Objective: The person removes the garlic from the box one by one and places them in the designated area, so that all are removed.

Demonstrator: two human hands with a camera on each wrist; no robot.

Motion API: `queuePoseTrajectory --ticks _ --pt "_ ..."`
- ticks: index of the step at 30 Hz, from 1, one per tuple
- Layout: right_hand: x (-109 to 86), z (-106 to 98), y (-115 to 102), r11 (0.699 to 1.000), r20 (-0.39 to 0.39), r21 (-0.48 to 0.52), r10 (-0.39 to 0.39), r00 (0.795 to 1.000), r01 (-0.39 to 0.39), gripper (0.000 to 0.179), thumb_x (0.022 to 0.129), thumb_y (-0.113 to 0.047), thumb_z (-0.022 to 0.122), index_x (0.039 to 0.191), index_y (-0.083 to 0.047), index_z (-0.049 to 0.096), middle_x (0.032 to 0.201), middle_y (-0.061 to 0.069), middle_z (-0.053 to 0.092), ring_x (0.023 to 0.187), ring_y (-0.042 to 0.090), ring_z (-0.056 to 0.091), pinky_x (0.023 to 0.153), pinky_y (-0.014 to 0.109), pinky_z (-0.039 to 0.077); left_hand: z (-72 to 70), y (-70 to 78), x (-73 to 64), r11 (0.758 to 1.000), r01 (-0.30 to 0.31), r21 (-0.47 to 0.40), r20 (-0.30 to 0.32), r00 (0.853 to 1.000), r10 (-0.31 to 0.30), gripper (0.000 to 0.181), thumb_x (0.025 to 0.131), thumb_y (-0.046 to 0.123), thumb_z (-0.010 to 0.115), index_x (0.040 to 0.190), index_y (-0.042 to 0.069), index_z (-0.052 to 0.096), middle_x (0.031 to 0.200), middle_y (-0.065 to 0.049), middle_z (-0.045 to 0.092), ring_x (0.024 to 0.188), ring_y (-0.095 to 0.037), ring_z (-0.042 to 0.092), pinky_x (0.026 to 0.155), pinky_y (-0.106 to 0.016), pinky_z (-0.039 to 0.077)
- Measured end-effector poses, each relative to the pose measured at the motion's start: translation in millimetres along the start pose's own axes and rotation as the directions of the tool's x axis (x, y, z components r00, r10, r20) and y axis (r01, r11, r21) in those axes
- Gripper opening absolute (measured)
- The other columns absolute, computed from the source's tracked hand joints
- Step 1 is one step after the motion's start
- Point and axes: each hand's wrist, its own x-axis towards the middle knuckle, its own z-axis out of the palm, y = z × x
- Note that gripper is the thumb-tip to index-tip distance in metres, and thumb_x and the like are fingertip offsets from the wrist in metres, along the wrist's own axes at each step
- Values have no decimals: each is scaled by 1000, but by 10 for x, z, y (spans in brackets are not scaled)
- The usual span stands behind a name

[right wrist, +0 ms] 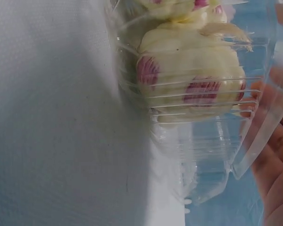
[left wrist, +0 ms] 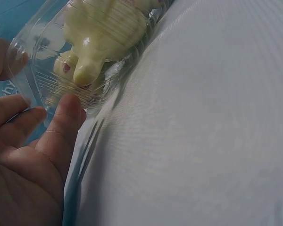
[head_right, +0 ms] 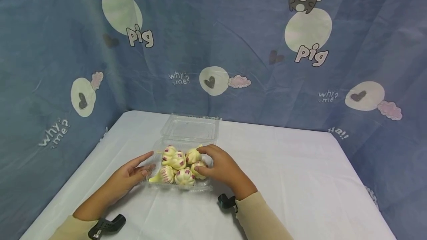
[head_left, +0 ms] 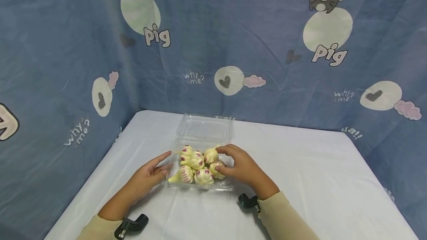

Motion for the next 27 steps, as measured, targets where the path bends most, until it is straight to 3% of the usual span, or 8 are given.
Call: queuePoseTrajectory --ticks 5,19,27 --pt "5 -16 -34 999 64 -32 -3 998 5 57 92 -31 83 143 -17 63 140 -3 64 135 21 58 110 49 48 -2 -23 -14 1000 -15 4 -4 1000 15 73 105 21 67 166 12 29 163 -31 35 147 -46 40 101 -19 48" --pt "22 -17 -74 986 158 -160 -14 987 40 55 93 -35 80 143 -19 63 140 -4 61 131 14 58 107 42 51 -3 -45 19 999 -34 -16 14 999 34 73 106 18 65 166 7 26 169 -30 20 146 -35 42 99 -16 50" --pt "44 -3 -78 974 201 -223 12 979 34 55 94 -39 78 143 -18 63 143 -4 62 135 16 56 109 41 49 9 -29 34 999 -47 -21 17 999 47 73 105 17 65 166 6 25 171 -28 16 147 -44 35 100 -16 50"
